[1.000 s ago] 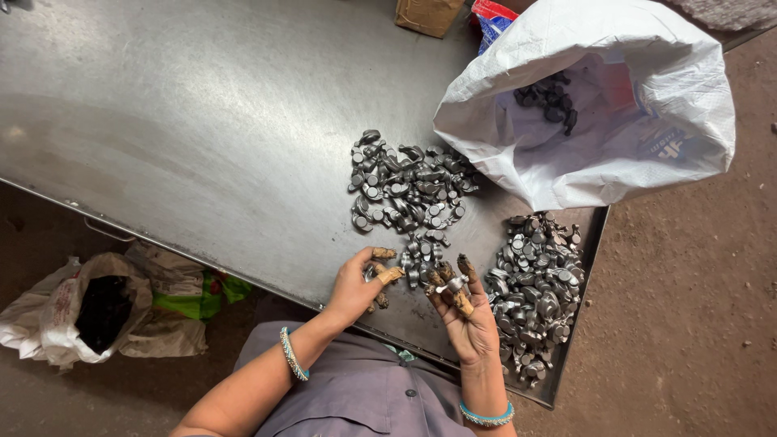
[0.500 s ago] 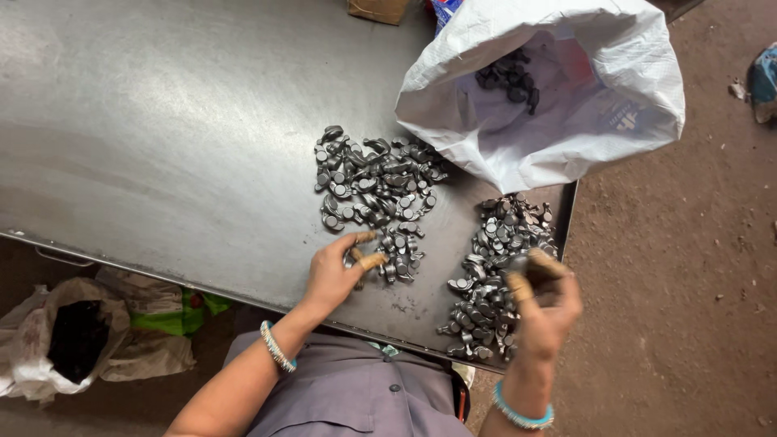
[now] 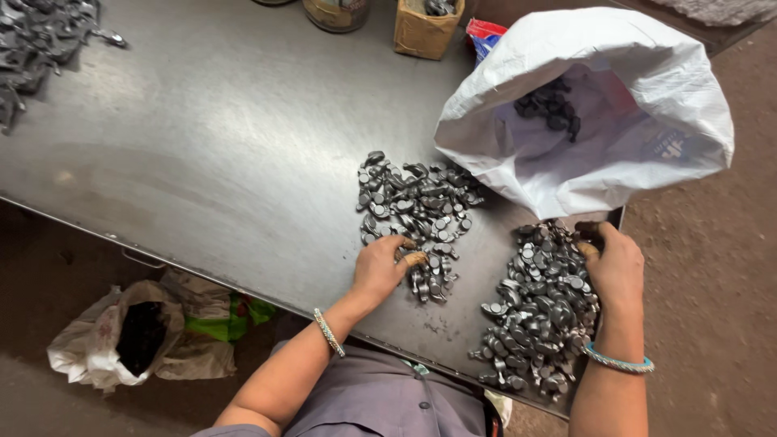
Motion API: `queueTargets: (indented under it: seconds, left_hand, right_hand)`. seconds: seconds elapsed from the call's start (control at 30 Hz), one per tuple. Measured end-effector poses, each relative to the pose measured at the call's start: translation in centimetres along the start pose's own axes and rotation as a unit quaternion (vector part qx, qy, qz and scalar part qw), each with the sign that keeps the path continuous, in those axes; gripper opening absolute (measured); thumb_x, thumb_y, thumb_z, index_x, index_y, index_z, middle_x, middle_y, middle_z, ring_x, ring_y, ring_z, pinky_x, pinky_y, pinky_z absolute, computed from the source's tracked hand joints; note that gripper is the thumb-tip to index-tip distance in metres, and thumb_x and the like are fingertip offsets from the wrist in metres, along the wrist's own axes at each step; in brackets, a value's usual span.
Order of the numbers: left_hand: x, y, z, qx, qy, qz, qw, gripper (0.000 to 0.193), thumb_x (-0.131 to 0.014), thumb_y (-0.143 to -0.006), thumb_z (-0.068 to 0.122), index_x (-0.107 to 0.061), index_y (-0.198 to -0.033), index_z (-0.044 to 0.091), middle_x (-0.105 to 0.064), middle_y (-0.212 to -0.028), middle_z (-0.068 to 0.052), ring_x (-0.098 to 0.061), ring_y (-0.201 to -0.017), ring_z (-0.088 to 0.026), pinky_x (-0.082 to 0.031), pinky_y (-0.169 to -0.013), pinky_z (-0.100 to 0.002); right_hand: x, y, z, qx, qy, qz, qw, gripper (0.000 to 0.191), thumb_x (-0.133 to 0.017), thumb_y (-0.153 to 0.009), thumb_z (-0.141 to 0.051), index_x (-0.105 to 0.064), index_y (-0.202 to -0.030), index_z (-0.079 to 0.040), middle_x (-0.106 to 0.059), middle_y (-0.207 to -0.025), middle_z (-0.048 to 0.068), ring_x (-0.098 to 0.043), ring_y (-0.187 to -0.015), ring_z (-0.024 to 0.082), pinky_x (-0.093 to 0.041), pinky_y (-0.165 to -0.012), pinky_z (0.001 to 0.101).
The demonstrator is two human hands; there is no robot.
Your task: The person sorts small metal parts on a metal table, picking them up one by one and placing them into a white sack. The hands repeatedly reach into a pile, separate individual pieces, and transfer them into the bag.
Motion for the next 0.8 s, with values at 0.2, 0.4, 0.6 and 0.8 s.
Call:
queueTargets:
  seconds: [0.2,0.4,0.6,0.8]
  left_hand:
    - [0.1,-1.2,0.0,-0.033,-0.015,0.001,0.999,0.033,-0.082,-0.083,0.037,-0.076,-0.094,0.007,-0.073,-0.087,-0.015,-0.068,-0.081,-0.036,-0.053,-0.072,-0.046]
    - [-0.1,-0.1,-1.5,0.049,0.054,-0.033,0.997,0.034,-0.083,-0.080,0.037,-0.076,-0.094,0.007,-0.071,-0.077,-0.014,-0.068,-0.066,-0.031,-0.054,-0.065,-0.043]
    - [0.5,3.2,-2.1,0.032,0.064,-0.064,0.995,0.040,-0.087,-0.073,0.031,-0.074,-0.102,0.009,-0.075,-0.084,-0.011,-0.071,-0.072,-0.031,-0.055,-0.066,-0.042]
    - [-0.1,5.5,-2.6,0.060,0.068,-0.125,0.988,0.051,-0.087,-0.073,0.027,-0.068,-0.119,0.014,-0.072,-0.078,-0.014,-0.068,-0.074,-0.036,-0.052,-0.068,-0.046]
  right_hand:
    - [0.5,4.7,-6.9,0.049,-0.160,0.015,0.986,0.026,-0.078,-0.085,-0.013,-0.076,-0.111,-0.011,-0.074,-0.103,0.010,-0.068,-0.094,0.026,-0.054,-0.087,0.0386]
    - [-6.1,12.4,-17.5,0.095,-0.098,-0.137,0.981,0.060,-0.086,-0.066,-0.017,-0.072,-0.124,-0.016,-0.057,-0.085,0.011,-0.055,-0.085,0.031,-0.048,-0.077,0.0434]
    - [-7.6,15.7,-17.4,0.110,-0.093,-0.087,0.986,0.046,-0.082,-0.069,-0.008,-0.073,-0.113,-0.017,-0.058,-0.098,0.012,-0.055,-0.095,0.032,-0.049,-0.082,0.0430]
    - [-6.8,17.4,-14.8,0.114,-0.238,-0.044,0.963,0.032,-0.071,-0.076,0.000,-0.071,-0.106,-0.012,-0.064,-0.118,0.011,-0.064,-0.107,0.031,-0.055,-0.090,0.0377]
Point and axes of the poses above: each hand's wrist, its own y-axis away from the middle knuckle, its own x-axis out of the back of the hand, z = x × y, the point moved 5 cm from there along -y, towards the middle knuckle
